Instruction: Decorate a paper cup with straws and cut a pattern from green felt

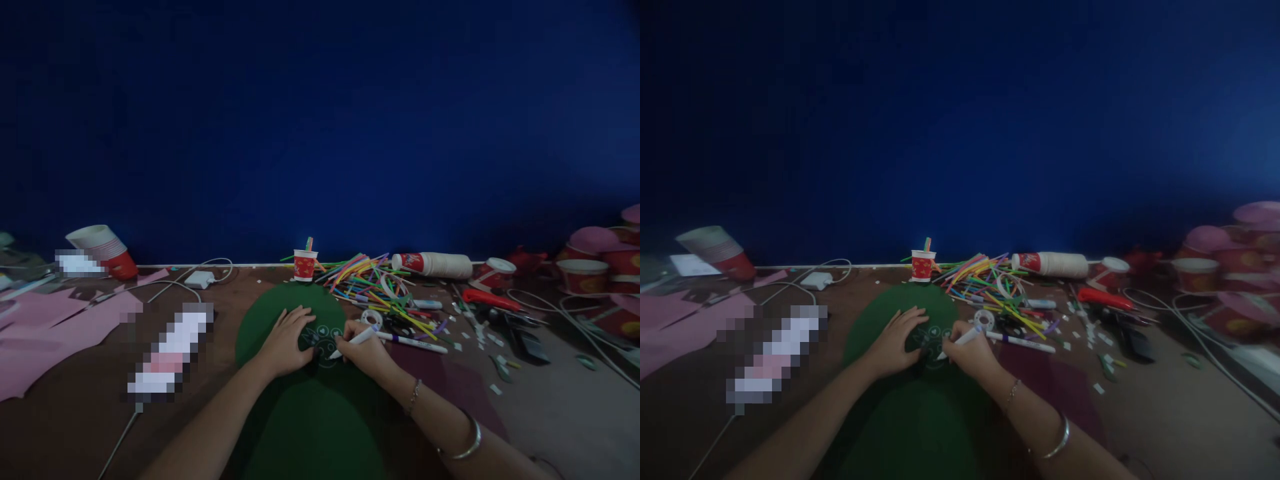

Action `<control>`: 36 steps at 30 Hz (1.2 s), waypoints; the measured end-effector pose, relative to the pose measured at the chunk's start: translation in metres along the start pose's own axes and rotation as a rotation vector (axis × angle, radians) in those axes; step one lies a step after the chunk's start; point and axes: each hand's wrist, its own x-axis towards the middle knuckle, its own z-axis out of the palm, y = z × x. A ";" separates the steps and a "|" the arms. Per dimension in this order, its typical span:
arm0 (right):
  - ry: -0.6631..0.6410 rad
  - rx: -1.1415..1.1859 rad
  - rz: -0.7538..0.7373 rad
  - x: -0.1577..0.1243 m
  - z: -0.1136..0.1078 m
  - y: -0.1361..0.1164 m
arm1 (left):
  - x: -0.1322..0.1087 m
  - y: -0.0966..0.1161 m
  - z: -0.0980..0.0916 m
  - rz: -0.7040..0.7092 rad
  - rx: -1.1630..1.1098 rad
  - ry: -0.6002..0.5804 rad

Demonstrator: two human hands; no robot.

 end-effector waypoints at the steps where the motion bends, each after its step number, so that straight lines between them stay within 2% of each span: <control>1: -0.004 0.005 -0.003 0.000 0.000 -0.001 | 0.000 0.000 0.000 0.002 -0.001 0.001; 7: -0.021 0.001 0.019 -0.001 -0.002 -0.006 | 0.000 -0.001 0.000 -0.001 -0.003 0.000; 36: -0.009 -0.019 0.079 0.001 0.000 0.001 | 0.000 0.002 -0.001 -0.013 0.012 -0.009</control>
